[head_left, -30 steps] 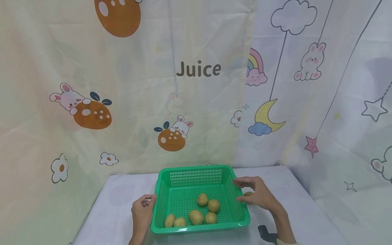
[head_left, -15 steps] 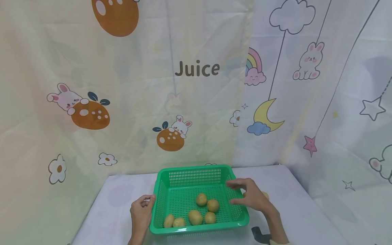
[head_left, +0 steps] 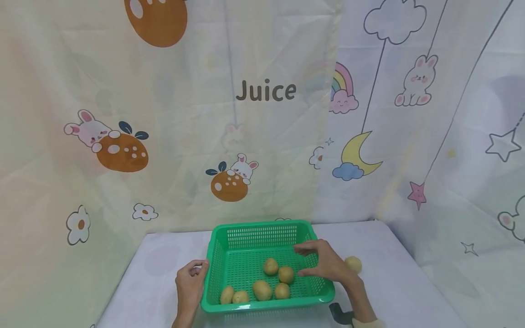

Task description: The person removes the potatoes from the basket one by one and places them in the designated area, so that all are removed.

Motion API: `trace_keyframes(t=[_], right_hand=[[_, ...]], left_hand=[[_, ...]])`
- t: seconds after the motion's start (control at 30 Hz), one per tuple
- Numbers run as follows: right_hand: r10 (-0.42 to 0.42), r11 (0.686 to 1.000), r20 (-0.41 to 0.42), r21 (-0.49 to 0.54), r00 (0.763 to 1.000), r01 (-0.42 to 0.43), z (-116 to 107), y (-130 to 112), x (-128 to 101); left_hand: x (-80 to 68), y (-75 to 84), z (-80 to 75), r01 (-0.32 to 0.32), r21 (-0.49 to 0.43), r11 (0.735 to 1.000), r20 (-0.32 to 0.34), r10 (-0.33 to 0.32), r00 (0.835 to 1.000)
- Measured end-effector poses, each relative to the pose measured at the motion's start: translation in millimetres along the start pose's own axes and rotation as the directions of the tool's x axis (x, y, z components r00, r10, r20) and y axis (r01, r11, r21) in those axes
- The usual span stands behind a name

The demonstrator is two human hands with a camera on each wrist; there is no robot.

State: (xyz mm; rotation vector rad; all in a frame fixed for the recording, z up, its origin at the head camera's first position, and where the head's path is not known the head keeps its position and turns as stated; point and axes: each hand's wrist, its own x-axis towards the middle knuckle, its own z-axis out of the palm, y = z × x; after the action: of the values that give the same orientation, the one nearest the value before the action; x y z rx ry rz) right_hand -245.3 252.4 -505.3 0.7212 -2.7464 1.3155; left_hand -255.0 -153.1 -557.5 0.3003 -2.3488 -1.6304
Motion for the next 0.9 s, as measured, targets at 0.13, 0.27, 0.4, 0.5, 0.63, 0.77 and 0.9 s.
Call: trace_keyframes(t=[0.13, 0.27, 0.4, 0.5, 0.63, 0.77, 0.9], right_hand=[[-0.006, 1.0, 0.022, -0.001, 1.0, 0.006, 1.8, -2.9, 2.8], [0.004, 1.0, 0.03, -0.028, 1.0, -0.003, 5.2, -3.0, 6.3], [-0.006, 0.999, 0.027, -0.05, 1.0, 0.007, 8.6, -2.5, 10.3], [-0.015, 0.999, 0.034, -0.046, 0.999, 0.017, 10.6, -3.1, 11.6], [-0.009, 0.999, 0.051, -0.052, 0.999, 0.012, 13.4, -4.2, 13.2], [0.01, 0.998, 0.062, -0.067, 0.998, -0.006, 16.3, -4.7, 14.6], [0.014, 0.996, 0.072, -0.092, 0.997, -0.008, 18.8, -4.0, 16.4]], left_hand=[[-0.9, 2.6, -1.7, -0.005, -0.011, 1.0, 0.006, 0.005, 1.0], [-1.5, 2.7, -2.2, -0.021, -0.022, 1.0, 0.009, 0.021, 1.0], [-0.7, 0.8, -2.1, -0.023, -0.018, 1.0, 0.003, 0.023, 1.0], [-0.1, 0.1, -1.1, -0.02, -0.015, 1.0, 0.001, 0.02, 1.0], [0.5, -0.1, -0.3, -0.023, -0.018, 1.0, -0.004, 0.022, 1.0], [0.2, -0.1, 0.3, -0.023, -0.017, 1.0, -0.014, 0.023, 1.0], [0.1, -0.3, 0.1, -0.02, -0.018, 1.0, -0.007, 0.02, 1.0]])
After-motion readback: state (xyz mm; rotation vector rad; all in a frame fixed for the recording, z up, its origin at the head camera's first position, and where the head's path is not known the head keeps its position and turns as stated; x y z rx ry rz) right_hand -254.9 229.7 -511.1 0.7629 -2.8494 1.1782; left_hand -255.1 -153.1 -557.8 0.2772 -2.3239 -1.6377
